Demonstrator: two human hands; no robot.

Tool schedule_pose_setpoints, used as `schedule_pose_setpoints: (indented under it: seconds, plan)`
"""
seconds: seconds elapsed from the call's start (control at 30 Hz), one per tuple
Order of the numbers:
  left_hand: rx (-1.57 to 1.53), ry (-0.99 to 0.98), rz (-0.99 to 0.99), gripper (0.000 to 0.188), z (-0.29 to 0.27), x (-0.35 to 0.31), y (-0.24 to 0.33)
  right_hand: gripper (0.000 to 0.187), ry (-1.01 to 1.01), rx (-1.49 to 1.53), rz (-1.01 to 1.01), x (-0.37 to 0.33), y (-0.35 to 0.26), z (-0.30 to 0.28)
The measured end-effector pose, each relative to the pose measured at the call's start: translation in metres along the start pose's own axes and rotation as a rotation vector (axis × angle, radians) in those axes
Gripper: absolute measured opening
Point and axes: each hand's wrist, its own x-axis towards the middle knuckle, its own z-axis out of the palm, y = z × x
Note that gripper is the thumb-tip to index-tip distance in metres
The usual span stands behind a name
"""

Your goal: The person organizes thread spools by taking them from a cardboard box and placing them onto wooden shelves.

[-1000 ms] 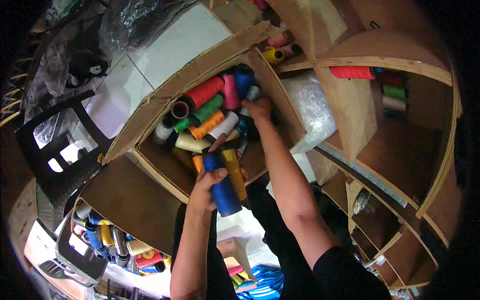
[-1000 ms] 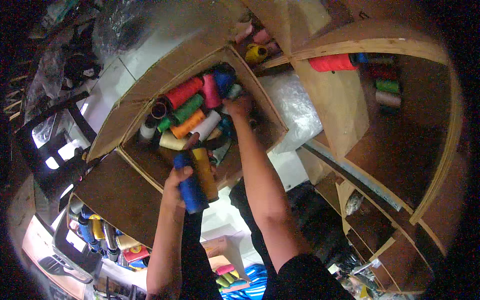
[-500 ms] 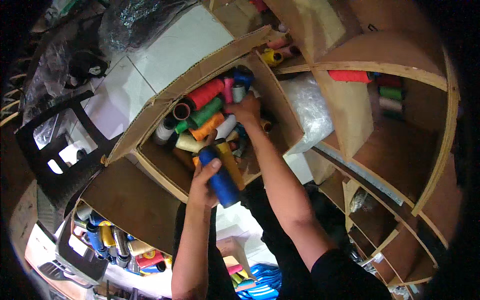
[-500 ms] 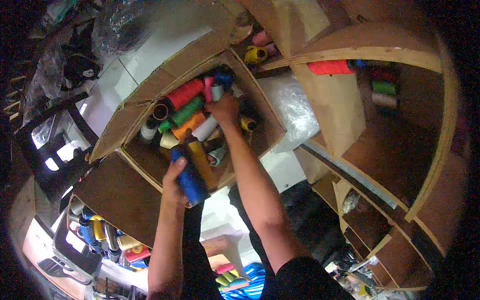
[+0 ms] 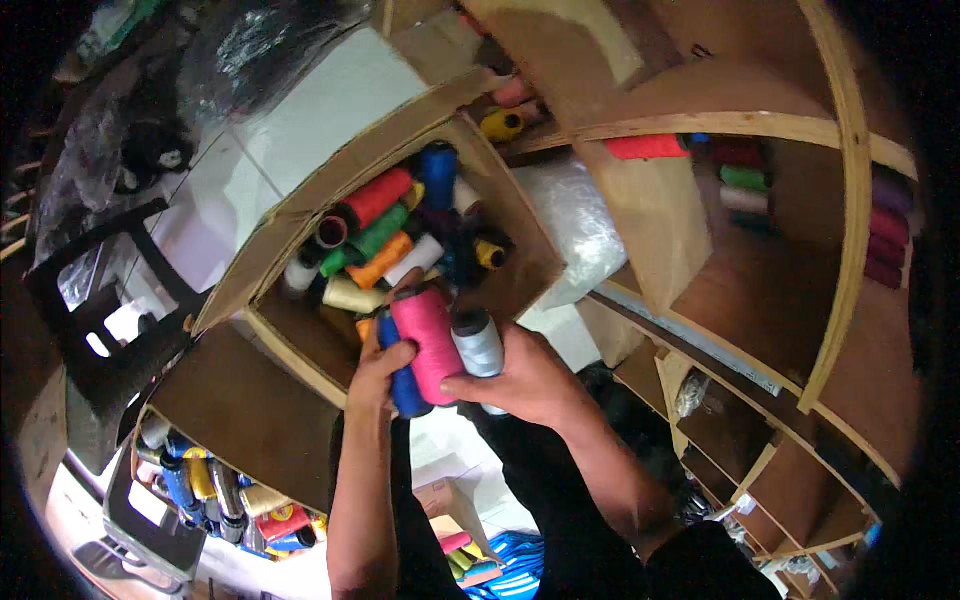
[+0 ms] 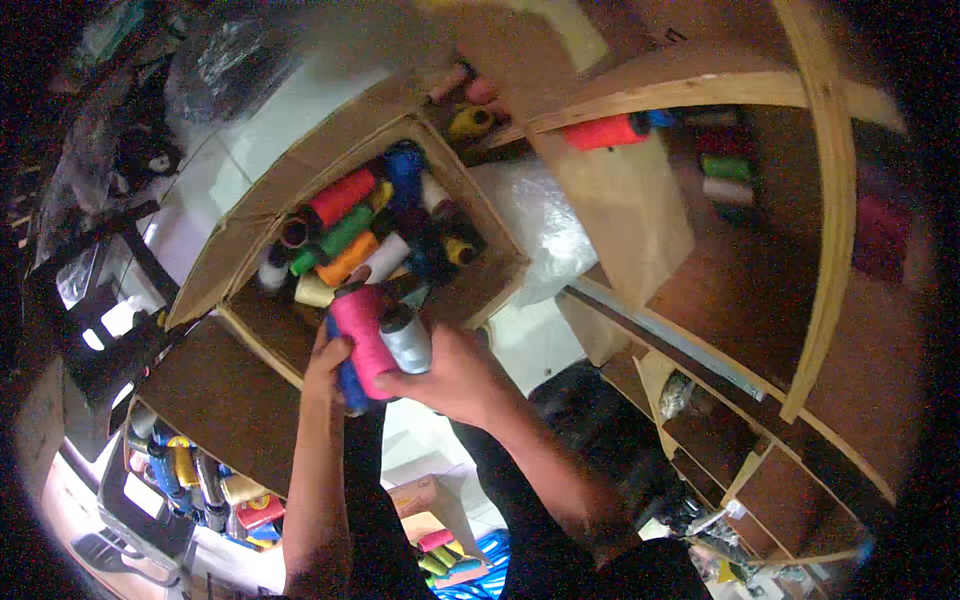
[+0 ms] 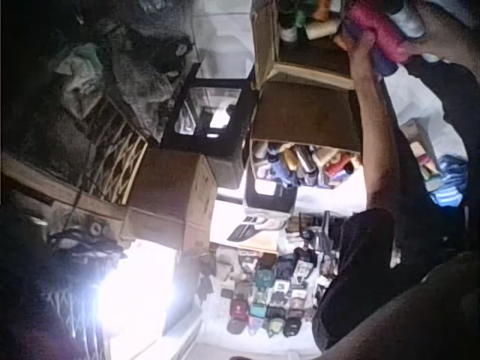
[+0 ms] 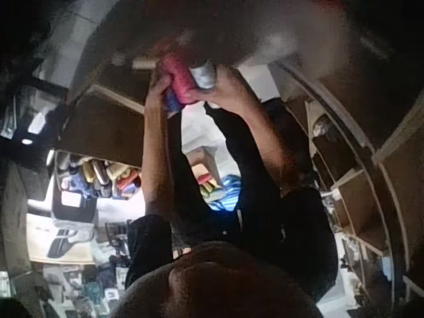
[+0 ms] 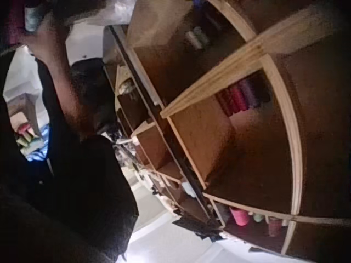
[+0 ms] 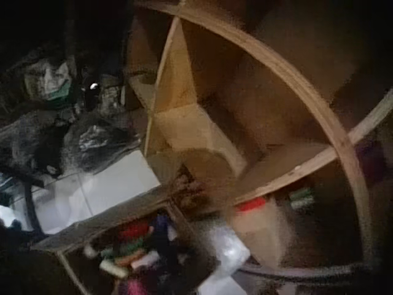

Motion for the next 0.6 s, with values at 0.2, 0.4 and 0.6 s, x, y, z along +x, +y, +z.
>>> schedule_pose_setpoints:
  seconds: [0.2, 0.4, 0.6]
  plan:
    - [-0.155, -0.182, -0.036, 0.096, 0.006, -0.001, -0.003, 0.043, -0.023, 0.680, 0.158, -0.022, 0.038, -0.036]
    - [-0.225, -0.251, -0.087, 0.107, 0.051, 0.004, -0.009, 0.044, 0.371, 1.209, 0.085, -0.041, 0.089, -0.173]
    - [-0.117, -0.319, -0.086, 0.109, 0.072, 0.011, -0.019, 0.043, 0.893, 1.011, -0.169, 0.026, 0.115, -0.295]
